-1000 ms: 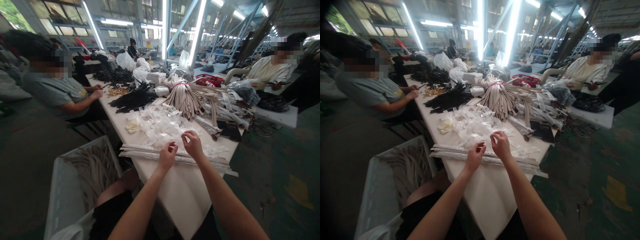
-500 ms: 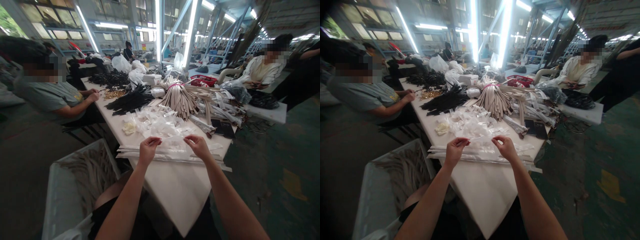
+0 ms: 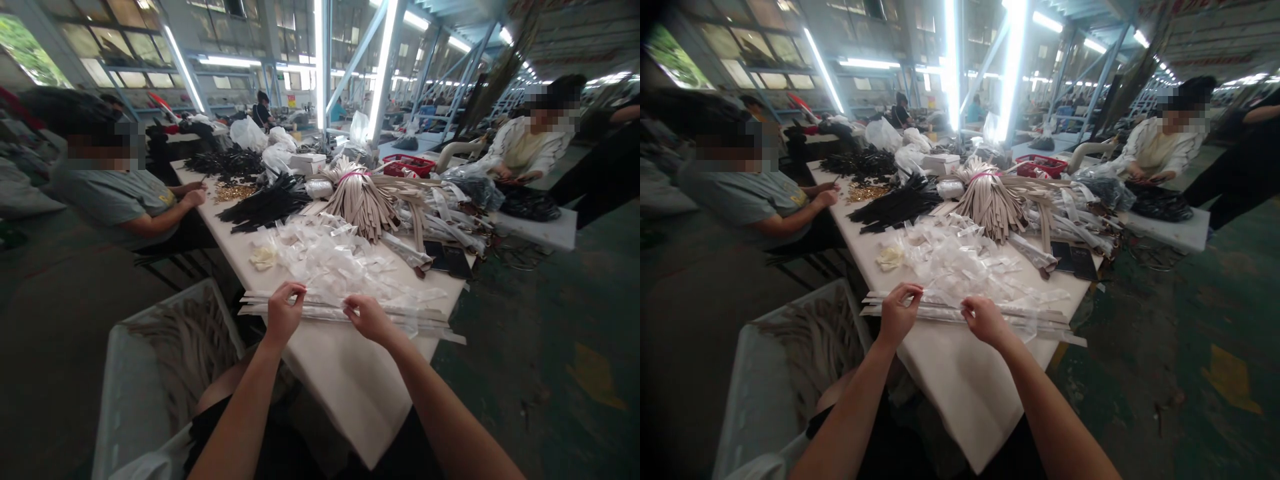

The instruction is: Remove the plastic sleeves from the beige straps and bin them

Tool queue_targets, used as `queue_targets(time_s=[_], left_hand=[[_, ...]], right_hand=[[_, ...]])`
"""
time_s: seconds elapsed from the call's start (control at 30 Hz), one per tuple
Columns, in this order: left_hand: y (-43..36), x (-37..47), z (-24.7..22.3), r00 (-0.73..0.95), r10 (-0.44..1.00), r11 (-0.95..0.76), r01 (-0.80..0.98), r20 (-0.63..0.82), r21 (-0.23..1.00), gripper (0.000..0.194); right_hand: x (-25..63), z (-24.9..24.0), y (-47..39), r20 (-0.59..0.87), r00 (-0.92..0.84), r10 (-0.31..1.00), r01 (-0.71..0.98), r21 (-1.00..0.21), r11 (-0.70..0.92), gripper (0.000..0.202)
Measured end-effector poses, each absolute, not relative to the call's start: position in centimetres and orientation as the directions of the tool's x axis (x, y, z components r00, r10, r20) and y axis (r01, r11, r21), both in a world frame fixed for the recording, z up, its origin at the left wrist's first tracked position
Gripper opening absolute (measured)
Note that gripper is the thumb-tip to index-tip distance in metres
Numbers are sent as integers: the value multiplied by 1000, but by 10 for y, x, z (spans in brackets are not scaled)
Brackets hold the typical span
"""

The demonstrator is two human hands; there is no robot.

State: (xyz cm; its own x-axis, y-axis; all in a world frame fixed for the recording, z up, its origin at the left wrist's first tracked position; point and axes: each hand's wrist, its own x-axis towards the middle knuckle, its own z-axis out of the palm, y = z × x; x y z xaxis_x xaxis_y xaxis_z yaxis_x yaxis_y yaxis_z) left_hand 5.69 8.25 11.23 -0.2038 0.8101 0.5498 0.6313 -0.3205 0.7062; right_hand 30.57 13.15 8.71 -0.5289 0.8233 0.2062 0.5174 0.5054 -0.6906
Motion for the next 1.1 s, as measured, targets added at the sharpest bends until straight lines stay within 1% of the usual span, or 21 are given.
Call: queue_targets(time_s=[0.03, 0.07, 0.13, 0.2, 0.23, 0.27, 0.33, 0.37, 0.47, 0.5, 0.6, 0.67, 0.73, 0.83, 0.9, 1.1], left_hand=[[80, 55, 115, -182, 817, -302, 672, 547, 676, 13], [77, 55, 118, -151, 829, -283, 717, 539, 637, 14], [72, 60, 126, -41, 860, -282, 794, 509, 539, 26], [68, 72, 133, 117, 883, -351, 808, 454, 474, 44], [68, 79, 135, 192, 888, -392, 791, 417, 470, 48], [69, 85, 135, 255, 891, -422, 768, 375, 481, 45], [73, 93, 132, 323, 905, -425, 731, 278, 534, 24], [76, 95, 129, 325, 916, -400, 721, 235, 565, 18], [79, 89, 119, 278, 950, -299, 699, 138, 650, 29], [78, 86, 117, 267, 957, -272, 687, 114, 674, 29], [73, 76, 114, 297, 955, -209, 655, 7, 726, 24], [71, 66, 117, 315, 948, -175, 650, -52, 739, 23], [73, 50, 123, 291, 956, -164, 658, -47, 735, 24], [79, 14, 133, 179, 983, -148, 696, 30, 703, 25], [86, -14, 138, 88, 995, -99, 737, 51, 669, 25], [105, -79, 133, -126, 992, 89, 821, 27, 564, 21]], right_hand=[[304, 84, 129, 202, -509, 837, 528, -695, 489, 12], [303, 83, 127, 204, -491, 847, 532, -700, 477, 15], [302, 83, 123, 222, -480, 849, 529, -699, 482, 16], [298, 86, 119, 243, -520, 818, 514, -676, 528, 15], [296, 88, 116, 252, -553, 794, 496, -666, 557, 15], [293, 90, 114, 256, -585, 769, 473, -663, 581, 15], [290, 93, 110, 256, -617, 744, 445, -666, 598, 18], [290, 94, 109, 249, -619, 745, 448, -667, 595, 19], [295, 99, 108, 198, -608, 769, 491, -667, 561, 26], [299, 100, 109, 178, -609, 773, 499, -672, 547, 27], [312, 106, 111, 132, -606, 785, 505, -699, 507, 28], [322, 110, 115, 109, -596, 796, 511, -714, 480, 27], [333, 114, 119, 85, -586, 806, 512, -732, 449, 25], [352, 117, 126, 53, -563, 825, 521, -752, 404, 24], [365, 117, 130, 44, -533, 845, 537, -754, 378, 24], [394, 114, 136, -18, -442, 897, 536, -807, 249, 26]])
